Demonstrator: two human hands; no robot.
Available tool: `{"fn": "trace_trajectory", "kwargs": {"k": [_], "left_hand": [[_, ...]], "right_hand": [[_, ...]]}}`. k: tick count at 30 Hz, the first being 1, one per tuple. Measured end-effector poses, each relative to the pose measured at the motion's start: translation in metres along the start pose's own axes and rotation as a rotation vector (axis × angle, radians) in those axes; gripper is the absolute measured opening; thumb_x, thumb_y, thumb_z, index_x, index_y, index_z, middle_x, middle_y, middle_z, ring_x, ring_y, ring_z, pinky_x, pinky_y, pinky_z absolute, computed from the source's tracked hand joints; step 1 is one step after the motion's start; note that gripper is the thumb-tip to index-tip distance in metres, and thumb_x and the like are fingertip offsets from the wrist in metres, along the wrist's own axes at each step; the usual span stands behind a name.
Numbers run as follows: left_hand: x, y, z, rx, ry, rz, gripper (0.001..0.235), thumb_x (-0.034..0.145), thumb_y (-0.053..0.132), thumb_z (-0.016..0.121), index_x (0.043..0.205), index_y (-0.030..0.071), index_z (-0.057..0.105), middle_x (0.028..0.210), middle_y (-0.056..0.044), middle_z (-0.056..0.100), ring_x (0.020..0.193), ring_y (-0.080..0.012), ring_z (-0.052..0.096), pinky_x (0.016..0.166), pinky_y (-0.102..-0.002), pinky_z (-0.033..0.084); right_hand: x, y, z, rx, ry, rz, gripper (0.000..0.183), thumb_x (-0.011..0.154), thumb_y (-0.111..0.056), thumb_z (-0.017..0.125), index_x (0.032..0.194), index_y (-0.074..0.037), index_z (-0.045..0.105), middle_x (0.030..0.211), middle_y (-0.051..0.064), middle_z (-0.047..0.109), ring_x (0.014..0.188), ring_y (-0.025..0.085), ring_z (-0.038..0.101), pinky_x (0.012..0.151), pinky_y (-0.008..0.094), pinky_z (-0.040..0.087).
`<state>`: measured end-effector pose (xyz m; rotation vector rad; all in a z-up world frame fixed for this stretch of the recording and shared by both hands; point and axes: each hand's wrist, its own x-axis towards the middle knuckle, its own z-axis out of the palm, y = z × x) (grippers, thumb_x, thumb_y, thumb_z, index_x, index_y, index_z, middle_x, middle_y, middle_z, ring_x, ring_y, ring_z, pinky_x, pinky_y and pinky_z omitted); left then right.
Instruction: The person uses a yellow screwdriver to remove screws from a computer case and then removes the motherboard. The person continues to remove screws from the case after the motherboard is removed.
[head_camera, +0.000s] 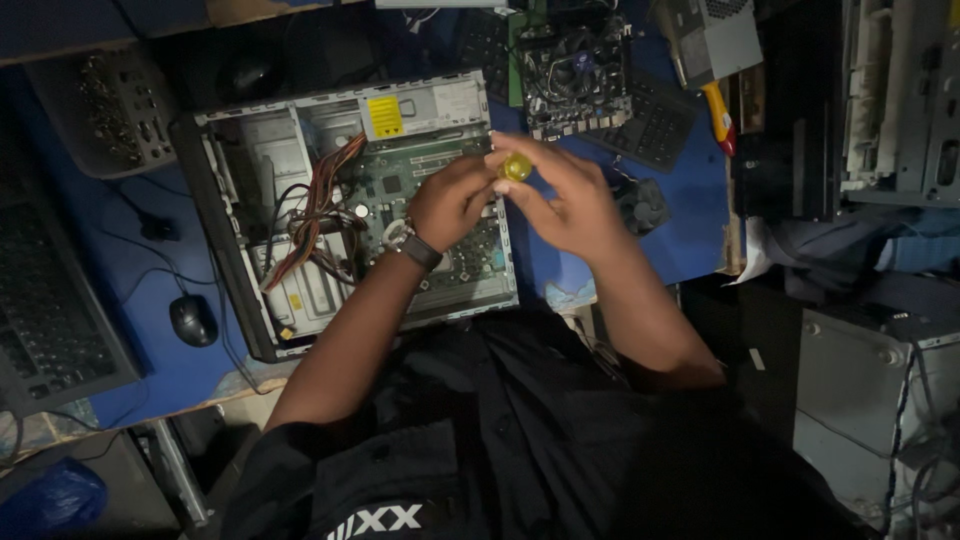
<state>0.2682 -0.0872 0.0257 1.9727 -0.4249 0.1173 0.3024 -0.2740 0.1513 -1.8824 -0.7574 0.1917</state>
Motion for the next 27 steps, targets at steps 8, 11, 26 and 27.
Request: {"fn": "trace_trajectory", "kwargs": {"k": [8,11,26,27], "left_hand": [[0.000,0.004,0.007,0.100,0.074,-0.045,0.021,0.088,0.002,0.071,0.108,0.008,0.072,0.100,-0.012,0.073,0.082,-0.0312,0.072,0.070,-0.041,0.059],[-0.001,0.008,0.005,0.102,0.064,-0.039,0.016,0.087,0.004,0.074,0.102,0.008,0.073,0.096,-0.012,0.073,0.082,-0.0318,0.072,0.071,-0.042,0.058],[-0.002,0.022,0.011,0.022,-0.099,-0.301,0.019,0.089,0.009,0.069,0.108,0.008,0.067,0.097,-0.015,0.071,0.084,-0.0328,0.072,0.070,-0.043,0.058],[-0.003,0.022,0.013,0.031,-0.042,-0.242,0.018,0.090,0.009,0.070,0.108,0.008,0.069,0.098,-0.015,0.072,0.087,-0.0338,0.072,0.072,-0.044,0.058]], "right_hand": [[-0.009,0.021,0.040,0.362,0.143,-0.080,0.030,0.117,-0.027,0.045,0.130,0.001,0.045,0.110,0.013,0.055,0.101,0.019,0.055,0.093,0.031,0.051],[-0.012,0.035,0.066,0.360,0.347,-0.106,0.025,0.117,-0.027,0.040,0.113,-0.002,0.044,0.098,0.010,0.049,0.083,0.014,0.046,0.076,0.028,0.043],[0.027,0.058,0.006,0.782,-0.463,-0.018,0.059,0.118,-0.036,0.042,0.063,-0.013,0.043,0.062,0.001,0.050,0.060,0.012,0.046,0.072,0.029,0.041],[0.029,0.056,0.003,0.731,-0.429,-0.023,0.059,0.119,-0.037,0.041,0.065,-0.012,0.044,0.067,0.002,0.052,0.064,0.014,0.048,0.078,0.031,0.043]]}}
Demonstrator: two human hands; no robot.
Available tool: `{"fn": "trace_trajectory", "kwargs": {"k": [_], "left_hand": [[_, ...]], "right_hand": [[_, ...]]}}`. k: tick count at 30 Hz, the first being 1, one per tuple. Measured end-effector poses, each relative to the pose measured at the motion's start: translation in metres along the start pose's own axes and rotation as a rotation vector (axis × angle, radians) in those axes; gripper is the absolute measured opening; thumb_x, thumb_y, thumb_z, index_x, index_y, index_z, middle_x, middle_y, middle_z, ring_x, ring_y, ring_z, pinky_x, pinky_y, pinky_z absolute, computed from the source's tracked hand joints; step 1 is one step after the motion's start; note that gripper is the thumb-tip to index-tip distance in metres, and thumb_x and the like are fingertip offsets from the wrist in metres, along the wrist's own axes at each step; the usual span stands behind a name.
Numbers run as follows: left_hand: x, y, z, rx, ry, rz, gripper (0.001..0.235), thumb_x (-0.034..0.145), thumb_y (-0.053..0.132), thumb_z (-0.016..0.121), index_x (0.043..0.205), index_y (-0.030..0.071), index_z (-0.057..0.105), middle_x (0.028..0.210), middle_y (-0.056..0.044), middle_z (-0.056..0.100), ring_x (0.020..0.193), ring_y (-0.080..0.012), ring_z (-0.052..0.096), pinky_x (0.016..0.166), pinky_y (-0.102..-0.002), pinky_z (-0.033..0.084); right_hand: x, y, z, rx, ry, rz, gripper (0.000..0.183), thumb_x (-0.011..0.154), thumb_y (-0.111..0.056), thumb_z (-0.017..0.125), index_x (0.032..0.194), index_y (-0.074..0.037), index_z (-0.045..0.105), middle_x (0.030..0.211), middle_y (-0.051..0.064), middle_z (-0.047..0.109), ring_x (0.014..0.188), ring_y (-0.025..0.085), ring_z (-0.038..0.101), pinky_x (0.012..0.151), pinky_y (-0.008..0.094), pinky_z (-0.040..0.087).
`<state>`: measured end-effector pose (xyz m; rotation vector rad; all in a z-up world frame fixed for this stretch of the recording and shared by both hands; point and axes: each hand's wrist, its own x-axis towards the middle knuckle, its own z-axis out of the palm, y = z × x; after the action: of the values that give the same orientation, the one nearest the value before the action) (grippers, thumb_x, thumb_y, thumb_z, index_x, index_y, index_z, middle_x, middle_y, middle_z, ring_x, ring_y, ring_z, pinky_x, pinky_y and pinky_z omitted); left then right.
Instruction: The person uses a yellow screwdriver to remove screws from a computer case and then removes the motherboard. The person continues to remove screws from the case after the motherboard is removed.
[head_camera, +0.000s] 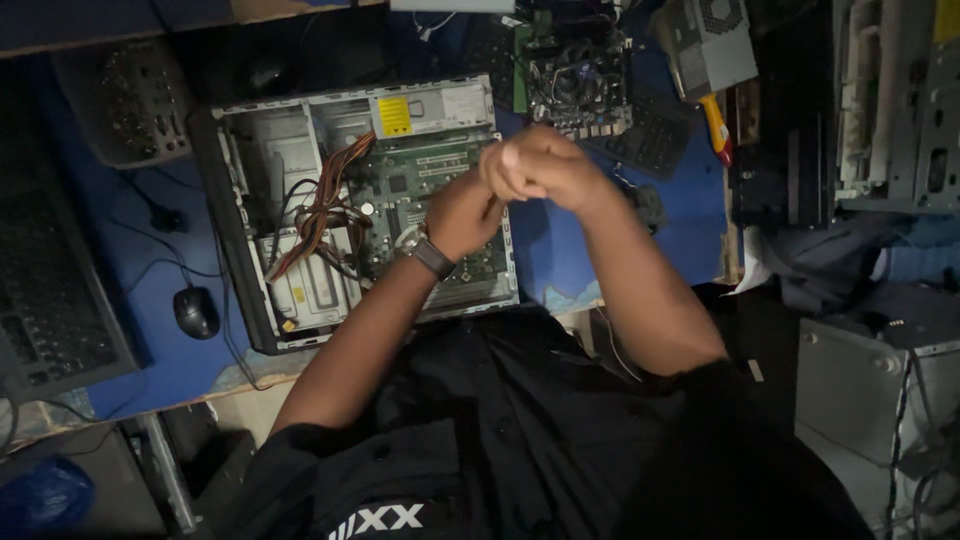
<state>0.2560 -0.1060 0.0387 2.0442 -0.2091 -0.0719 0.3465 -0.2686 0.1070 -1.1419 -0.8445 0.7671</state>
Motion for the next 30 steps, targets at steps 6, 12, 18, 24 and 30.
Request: {"fn": "trace_trajectory", "kwargs": {"k": [6,12,18,24,30], "left_hand": [[-0.001,0.003,-0.007,-0.003,0.187,0.028,0.016,0.092,0.013,0.075,0.107,0.010,0.072,0.095,-0.013,0.074,0.081,-0.0293,0.073,0.070,-0.042,0.059],[-0.002,0.006,-0.006,0.064,0.087,0.021,0.026,0.082,0.012,0.076,0.105,0.005,0.066,0.100,-0.016,0.070,0.089,-0.0337,0.069,0.072,-0.045,0.056],[-0.009,0.003,-0.004,0.103,0.058,0.165,0.023,0.086,0.008,0.072,0.108,0.006,0.066,0.098,-0.017,0.070,0.090,-0.0399,0.068,0.072,-0.047,0.055],[-0.006,0.007,-0.007,0.089,0.229,0.084,0.018,0.089,0.016,0.079,0.099,0.007,0.067,0.087,-0.016,0.069,0.079,-0.0374,0.070,0.067,-0.046,0.056],[-0.002,0.020,-0.015,0.092,0.259,0.095,0.021,0.086,0.011,0.076,0.104,0.007,0.065,0.094,-0.014,0.071,0.086,-0.0339,0.071,0.069,-0.044,0.056]], "right_hand": [[-0.003,-0.001,0.068,-0.261,0.600,-0.094,0.029,0.113,-0.031,0.046,0.107,-0.003,0.052,0.103,0.006,0.060,0.093,0.017,0.056,0.083,0.029,0.050],[-0.013,0.010,0.099,-0.429,0.671,-0.273,0.025,0.106,-0.018,0.063,0.114,-0.003,0.045,0.101,0.005,0.052,0.089,0.016,0.049,0.081,0.027,0.045],[-0.012,-0.022,0.063,-0.756,0.546,-0.209,0.014,0.102,-0.010,0.067,0.091,-0.003,0.061,0.095,0.008,0.059,0.090,0.016,0.056,0.080,0.028,0.047],[-0.002,-0.053,0.065,-0.790,0.596,-0.165,0.022,0.087,-0.004,0.086,0.098,-0.002,0.068,0.094,0.009,0.067,0.081,0.015,0.064,0.074,0.027,0.052],[-0.009,-0.061,0.079,-0.951,0.544,-0.113,0.034,0.086,-0.009,0.088,0.115,0.001,0.073,0.107,0.013,0.073,0.092,0.020,0.073,0.081,0.031,0.059]]}}
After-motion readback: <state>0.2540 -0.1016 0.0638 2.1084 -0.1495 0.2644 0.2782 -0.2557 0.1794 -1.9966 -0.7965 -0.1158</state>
